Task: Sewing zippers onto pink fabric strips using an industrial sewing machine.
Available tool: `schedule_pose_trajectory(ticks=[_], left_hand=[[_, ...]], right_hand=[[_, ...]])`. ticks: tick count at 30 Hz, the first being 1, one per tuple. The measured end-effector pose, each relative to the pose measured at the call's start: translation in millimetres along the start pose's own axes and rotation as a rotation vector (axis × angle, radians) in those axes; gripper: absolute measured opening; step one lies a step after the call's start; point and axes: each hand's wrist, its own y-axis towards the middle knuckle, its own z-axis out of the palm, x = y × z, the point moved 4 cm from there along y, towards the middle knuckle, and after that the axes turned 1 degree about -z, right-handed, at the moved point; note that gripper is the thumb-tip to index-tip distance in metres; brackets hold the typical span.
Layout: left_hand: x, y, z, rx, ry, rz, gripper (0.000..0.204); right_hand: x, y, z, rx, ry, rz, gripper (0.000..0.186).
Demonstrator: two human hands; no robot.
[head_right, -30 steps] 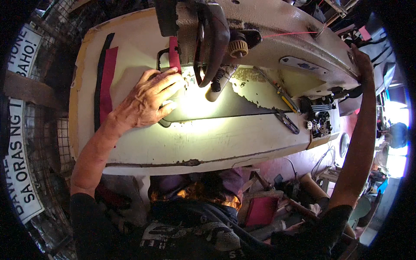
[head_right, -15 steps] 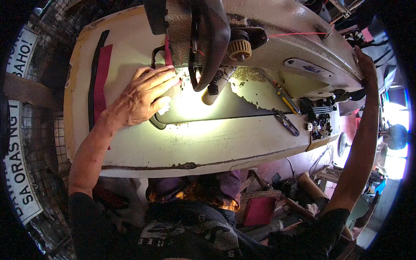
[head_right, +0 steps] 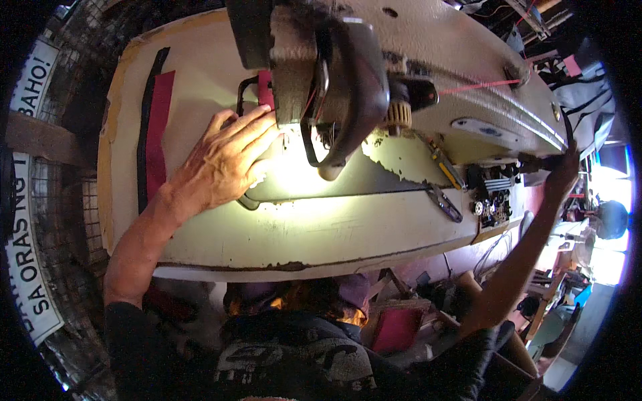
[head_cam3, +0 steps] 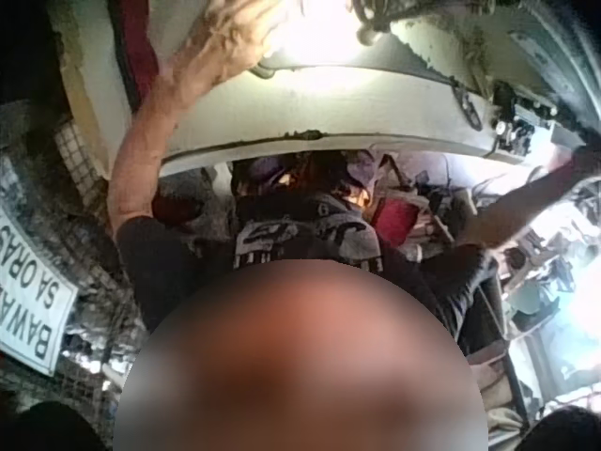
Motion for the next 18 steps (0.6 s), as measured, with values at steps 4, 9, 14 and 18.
schedule_pose_trajectory(ticks=[4, 9, 14, 18], left_hand=[[14.6, 6.4, 1.4, 0.039, -0.089, -0.006, 0.036], [119.3, 109.9, 14.4, -0.237, -0.33, -0.167, 0.038], [187.7, 171.7, 85.8, -0.223, 0.149, -0.44, 0.046], [196.5, 156.4, 84.2, -0.337, 0.216, -0.443, 0.044]], right_hand=[[28.4, -54.1, 19.9, -0.312, 0.334, 0.344, 0.051], [53.6, -55.9, 17.4, -0.353, 0.365, 0.376, 0.057], [48.6, -56.1, 17.6, -0.316, 0.345, 0.388, 0.061], [35.7, -53.0, 21.8, -0.328, 0.457, 0.403, 0.059]])
